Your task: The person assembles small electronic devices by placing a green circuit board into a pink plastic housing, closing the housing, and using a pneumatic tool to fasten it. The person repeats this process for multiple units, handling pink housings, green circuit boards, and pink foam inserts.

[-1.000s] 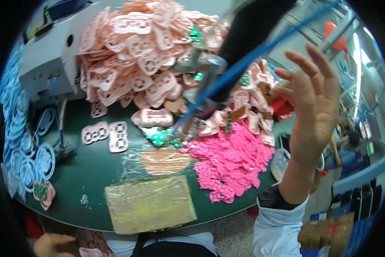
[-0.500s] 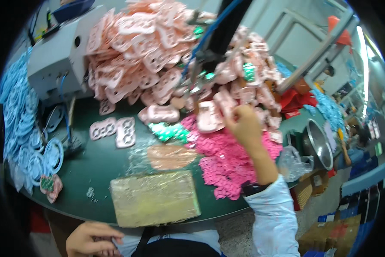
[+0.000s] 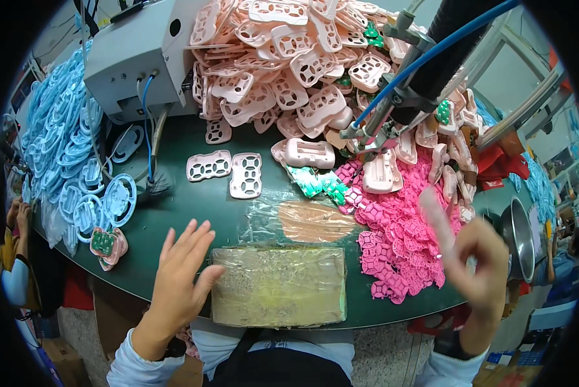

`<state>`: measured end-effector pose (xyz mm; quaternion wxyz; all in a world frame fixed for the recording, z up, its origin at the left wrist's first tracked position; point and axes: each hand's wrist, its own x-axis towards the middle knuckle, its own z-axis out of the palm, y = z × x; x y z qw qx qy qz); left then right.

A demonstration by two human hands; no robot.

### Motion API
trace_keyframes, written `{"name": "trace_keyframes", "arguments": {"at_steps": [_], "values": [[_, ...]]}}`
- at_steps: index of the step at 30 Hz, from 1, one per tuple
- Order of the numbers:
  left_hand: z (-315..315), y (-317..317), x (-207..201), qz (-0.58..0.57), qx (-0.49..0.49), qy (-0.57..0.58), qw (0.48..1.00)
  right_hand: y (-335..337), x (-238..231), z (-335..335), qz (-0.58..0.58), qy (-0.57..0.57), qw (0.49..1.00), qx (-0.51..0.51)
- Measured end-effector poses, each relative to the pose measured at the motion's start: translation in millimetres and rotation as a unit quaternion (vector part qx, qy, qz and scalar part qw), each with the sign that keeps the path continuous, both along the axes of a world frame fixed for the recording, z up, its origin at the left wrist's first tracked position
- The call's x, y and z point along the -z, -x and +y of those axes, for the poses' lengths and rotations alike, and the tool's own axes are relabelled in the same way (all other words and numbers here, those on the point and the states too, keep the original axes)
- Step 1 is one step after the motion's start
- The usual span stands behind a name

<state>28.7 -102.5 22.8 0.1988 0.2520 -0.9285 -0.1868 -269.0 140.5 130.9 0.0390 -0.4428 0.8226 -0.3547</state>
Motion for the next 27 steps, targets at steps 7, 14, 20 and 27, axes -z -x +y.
{"name": "trace_keyframes", "arguments": {"at_steps": [7, 14, 20, 27], "values": [[21, 3, -7, 0.049, 0.008, -0.099, 0.994, -70, 10, -29, 0.118, -0.035, 0.941, -0.314], [-8, 12, -4, 0.159, -0.131, -0.096, 0.974, -79, 23, -34, 0.158, -0.032, 0.928, -0.336], [17, 3, -24, 0.068, 0.118, -0.706, 0.695, -87, 26, -45, 0.217, -0.030, 0.888, -0.405], [54, 8, -16, 0.250, 0.151, -0.773, 0.563, -103, 41, -61, 0.201, 0.067, 0.909, -0.359]]}}
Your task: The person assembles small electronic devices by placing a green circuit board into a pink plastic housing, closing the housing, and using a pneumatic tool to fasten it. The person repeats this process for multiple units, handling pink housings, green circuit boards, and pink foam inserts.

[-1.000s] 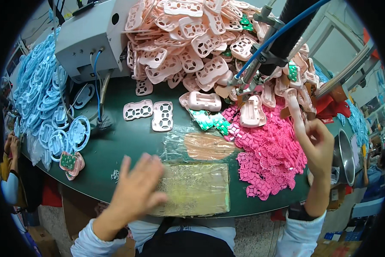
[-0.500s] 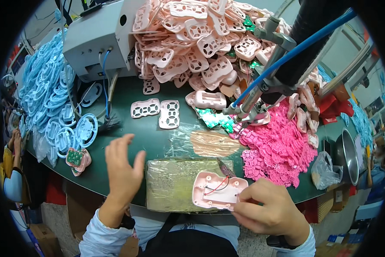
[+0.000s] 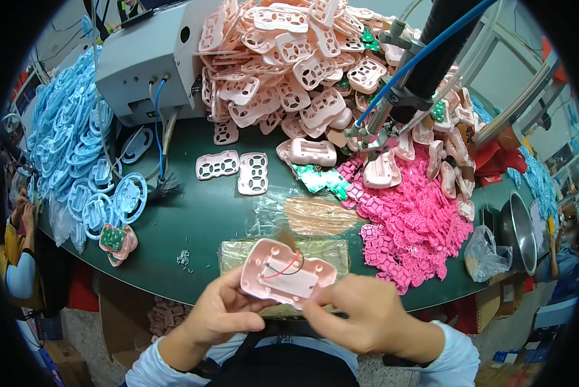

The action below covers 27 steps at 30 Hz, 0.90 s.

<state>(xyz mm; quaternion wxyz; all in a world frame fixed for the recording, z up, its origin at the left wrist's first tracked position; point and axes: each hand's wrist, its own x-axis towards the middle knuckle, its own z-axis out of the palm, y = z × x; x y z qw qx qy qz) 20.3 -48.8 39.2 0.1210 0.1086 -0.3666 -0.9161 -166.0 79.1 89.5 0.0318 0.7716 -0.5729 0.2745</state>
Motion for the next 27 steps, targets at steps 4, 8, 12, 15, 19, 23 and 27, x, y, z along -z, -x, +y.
{"name": "trace_keyframes", "arguments": {"at_steps": [4, 8, 12, 15, 19, 23, 27], "values": [[15, 7, 2, -0.052, -0.118, 0.144, 0.981, -30, 9, -13, -0.055, 0.040, 0.998, 0.010], [6, -2, 5, -0.119, -0.197, 0.331, 0.915, -8, -9, 14, -0.034, 0.081, 0.991, 0.105], [13, 2, 6, -0.113, -0.180, 0.285, 0.935, -17, -7, -21, -0.529, -0.057, 0.839, 0.114], [19, 4, 8, -0.093, -0.204, 0.264, 0.938, -23, 2, -33, -0.625, -0.174, 0.754, 0.101], [21, 7, 3, -0.108, -0.223, 0.286, 0.926, -21, 8, -35, -0.675, -0.212, 0.703, 0.077], [21, 8, 5, -0.130, -0.240, 0.384, 0.882, -14, 23, -38, -0.707, -0.203, 0.676, 0.051], [23, 10, 11, -0.123, -0.274, 0.382, 0.874, -18, 23, -41, -0.711, -0.213, 0.664, 0.088]]}}
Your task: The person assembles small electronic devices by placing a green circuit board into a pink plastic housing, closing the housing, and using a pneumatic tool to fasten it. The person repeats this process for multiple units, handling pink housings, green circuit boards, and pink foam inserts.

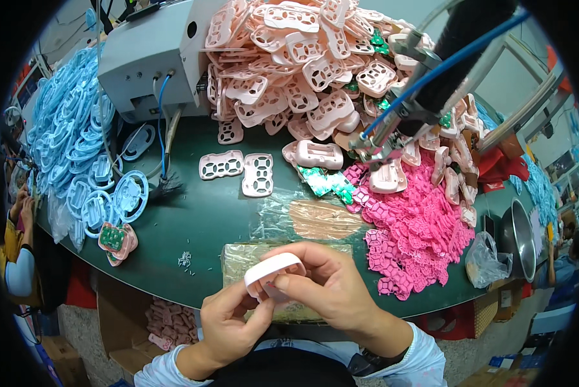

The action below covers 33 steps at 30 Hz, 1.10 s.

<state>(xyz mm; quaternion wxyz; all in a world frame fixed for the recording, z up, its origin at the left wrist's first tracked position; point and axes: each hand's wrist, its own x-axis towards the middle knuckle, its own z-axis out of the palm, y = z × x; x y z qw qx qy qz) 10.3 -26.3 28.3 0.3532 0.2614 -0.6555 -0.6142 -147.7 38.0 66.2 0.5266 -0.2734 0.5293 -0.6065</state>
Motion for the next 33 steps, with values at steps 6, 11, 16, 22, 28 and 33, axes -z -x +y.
{"name": "trace_keyframes", "arguments": {"at_steps": [6, 11, 16, 22, 28, 33], "values": [[1, 3, 3, -0.012, -0.013, 0.085, 0.996, 10, 5, 2, -0.004, 0.025, 0.999, -0.028], [2, 7, 0, 0.005, -0.039, 0.086, 0.995, 4, -4, 1, -0.012, 0.047, 0.998, -0.027], [1, 8, -9, -0.021, -0.042, 0.125, 0.991, 5, -5, 2, 0.005, 0.033, 0.999, -0.028], [1, 10, -2, -0.018, -0.054, 0.195, 0.979, 13, 18, -1, 0.104, 0.065, 0.990, -0.077], [-11, 0, -6, -0.015, -0.029, 0.029, 0.999, 24, 12, 8, -0.098, 0.001, 0.995, -0.013], [-17, -9, -4, 0.028, -0.032, -0.057, 0.997, 24, 27, 35, -0.112, -0.091, 0.989, -0.017]]}}
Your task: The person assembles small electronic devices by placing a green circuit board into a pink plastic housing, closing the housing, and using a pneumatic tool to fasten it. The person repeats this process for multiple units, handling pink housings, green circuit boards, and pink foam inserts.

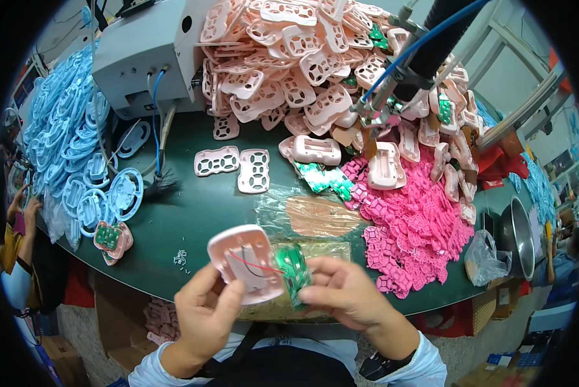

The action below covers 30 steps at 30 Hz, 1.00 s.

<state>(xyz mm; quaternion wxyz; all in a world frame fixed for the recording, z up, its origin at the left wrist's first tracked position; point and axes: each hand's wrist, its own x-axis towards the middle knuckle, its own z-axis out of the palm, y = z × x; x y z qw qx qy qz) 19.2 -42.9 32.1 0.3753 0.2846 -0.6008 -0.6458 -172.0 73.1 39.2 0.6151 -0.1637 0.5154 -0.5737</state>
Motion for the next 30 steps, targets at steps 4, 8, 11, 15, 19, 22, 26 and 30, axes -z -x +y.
{"name": "trace_keyframes", "arguments": {"at_steps": [4, 8, 11, 15, 19, 22, 26, 30], "values": [[-18, -11, 4, -0.133, 0.064, 0.066, 0.987, 11, -22, 8, 0.211, 0.086, 0.966, 0.123], [-16, -11, 15, -0.229, 0.126, 0.262, 0.929, 17, -28, 0, 0.378, 0.118, 0.915, 0.077], [-17, 2, 0, -0.238, 0.089, 0.334, 0.908, 16, -30, -6, 0.405, 0.150, 0.901, 0.029], [-27, 1, -14, -0.133, 0.177, 0.228, 0.948, 10, -31, -25, 0.389, 0.182, 0.897, -0.108], [-23, 1, -7, -0.090, 0.129, 0.129, 0.979, 19, -25, -23, 0.410, 0.081, 0.885, -0.203], [-20, -1, -5, -0.101, 0.133, 0.073, 0.983, 5, 5, -24, 0.518, 0.173, 0.811, -0.213], [-17, -4, 5, -0.092, 0.126, 0.015, 0.988, 3, 19, -27, 0.496, 0.178, 0.818, -0.230], [-11, -10, 5, -0.161, 0.097, 0.163, 0.969, 19, 10, -36, 0.541, 0.222, 0.766, -0.268]]}}
